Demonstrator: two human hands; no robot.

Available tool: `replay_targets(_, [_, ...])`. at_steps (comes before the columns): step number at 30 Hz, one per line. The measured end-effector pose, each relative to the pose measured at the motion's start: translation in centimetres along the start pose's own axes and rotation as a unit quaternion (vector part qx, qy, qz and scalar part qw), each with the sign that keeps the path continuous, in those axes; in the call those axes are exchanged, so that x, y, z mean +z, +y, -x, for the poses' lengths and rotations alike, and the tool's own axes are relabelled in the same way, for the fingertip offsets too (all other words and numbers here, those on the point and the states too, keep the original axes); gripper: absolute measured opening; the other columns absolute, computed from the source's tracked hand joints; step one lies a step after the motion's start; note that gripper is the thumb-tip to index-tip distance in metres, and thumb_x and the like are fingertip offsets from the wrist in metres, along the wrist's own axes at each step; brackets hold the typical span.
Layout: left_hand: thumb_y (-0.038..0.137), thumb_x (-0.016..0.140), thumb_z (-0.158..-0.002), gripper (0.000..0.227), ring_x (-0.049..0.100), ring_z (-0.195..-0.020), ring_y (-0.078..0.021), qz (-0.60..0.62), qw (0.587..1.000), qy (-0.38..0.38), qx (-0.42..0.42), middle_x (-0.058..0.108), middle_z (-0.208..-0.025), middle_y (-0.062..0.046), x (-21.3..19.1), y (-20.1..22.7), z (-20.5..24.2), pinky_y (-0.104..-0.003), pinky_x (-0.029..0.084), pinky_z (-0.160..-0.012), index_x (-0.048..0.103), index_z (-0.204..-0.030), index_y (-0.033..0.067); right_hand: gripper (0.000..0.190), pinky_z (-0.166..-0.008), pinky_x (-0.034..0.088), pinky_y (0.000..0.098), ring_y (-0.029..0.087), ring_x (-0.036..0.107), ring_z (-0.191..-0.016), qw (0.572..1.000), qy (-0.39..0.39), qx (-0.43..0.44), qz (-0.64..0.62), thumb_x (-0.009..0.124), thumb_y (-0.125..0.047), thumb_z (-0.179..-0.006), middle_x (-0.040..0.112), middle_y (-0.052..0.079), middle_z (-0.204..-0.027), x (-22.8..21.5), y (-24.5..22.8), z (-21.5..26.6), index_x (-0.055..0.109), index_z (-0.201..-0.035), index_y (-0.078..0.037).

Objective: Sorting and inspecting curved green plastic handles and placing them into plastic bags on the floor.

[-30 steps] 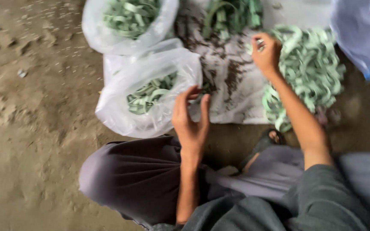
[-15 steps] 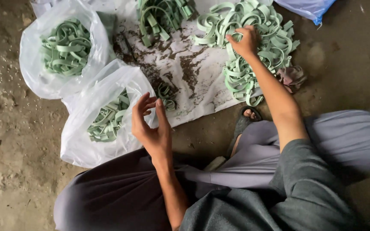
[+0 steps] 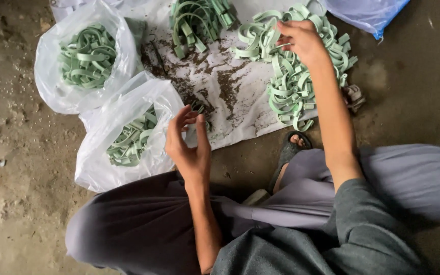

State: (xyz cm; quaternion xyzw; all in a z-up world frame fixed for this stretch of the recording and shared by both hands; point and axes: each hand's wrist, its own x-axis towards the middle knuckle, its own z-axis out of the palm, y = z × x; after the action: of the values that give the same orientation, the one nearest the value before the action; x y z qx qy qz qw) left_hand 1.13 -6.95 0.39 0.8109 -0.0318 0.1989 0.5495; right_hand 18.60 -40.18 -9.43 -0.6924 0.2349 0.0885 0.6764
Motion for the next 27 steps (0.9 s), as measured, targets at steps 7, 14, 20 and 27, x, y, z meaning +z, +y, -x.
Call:
replay_targets(7, [0.014,0.068,-0.104,0.042,0.061,-0.13,-0.0305,0.04,0.998,-0.034,0.047,0.057,-0.137,-0.016,-0.4,0.1,0.8,-0.041,0.058,-0.112,0.053,-0.143,0.0074,0.011,-0.055,0.061,0.0245,0.016,0.07,-0.061,0.951,-0.268,-0.148,-0.035,0.079,-0.014,-0.093,0.07,0.006,-0.077,8.6,-6.0,11.5,0.073,-0.092,-0.004])
replay_targets(14, [0.012,0.075,-0.097,0.022,0.061,-0.083,-0.0226,0.066,0.991,-0.061,0.096,0.064,-0.092,-0.007,-2.1,0.6,1.1,-0.035,0.047,-0.082,0.062,-0.113,0.0042,0.014,-0.047,0.061,0.0244,0.016,0.07,-0.056,0.896,-0.393,-0.158,-0.135,0.078,-0.012,-0.09,0.068,0.008,-0.072,13.3,-6.1,18.5,0.067,-0.086,-0.003])
replay_targets(20, [0.011,0.076,-0.092,0.015,0.065,-0.08,-0.0282,0.171,0.979,-0.077,0.08,0.07,-0.088,-0.009,-3.2,0.9,1.1,-0.037,0.047,-0.08,0.068,-0.101,0.0019,0.014,-0.047,0.061,0.0313,0.024,0.07,-0.051,0.884,-0.395,-0.176,-0.175,0.074,-0.003,-0.091,0.063,0.015,-0.062,13.7,-5.0,19.4,0.064,-0.084,0.005])
replay_targets(27, [0.01,0.079,-0.089,0.018,0.066,-0.08,-0.0328,0.232,0.967,-0.059,0.083,0.07,-0.084,-0.011,-3.1,0.8,1.0,-0.042,0.049,-0.081,0.072,-0.101,-0.0001,0.013,-0.051,0.063,0.0352,0.027,0.071,-0.047,0.883,-0.375,-0.229,-0.164,0.073,0.006,-0.086,0.064,0.022,-0.059,13.7,-5.2,20.8,0.065,-0.09,0.015])
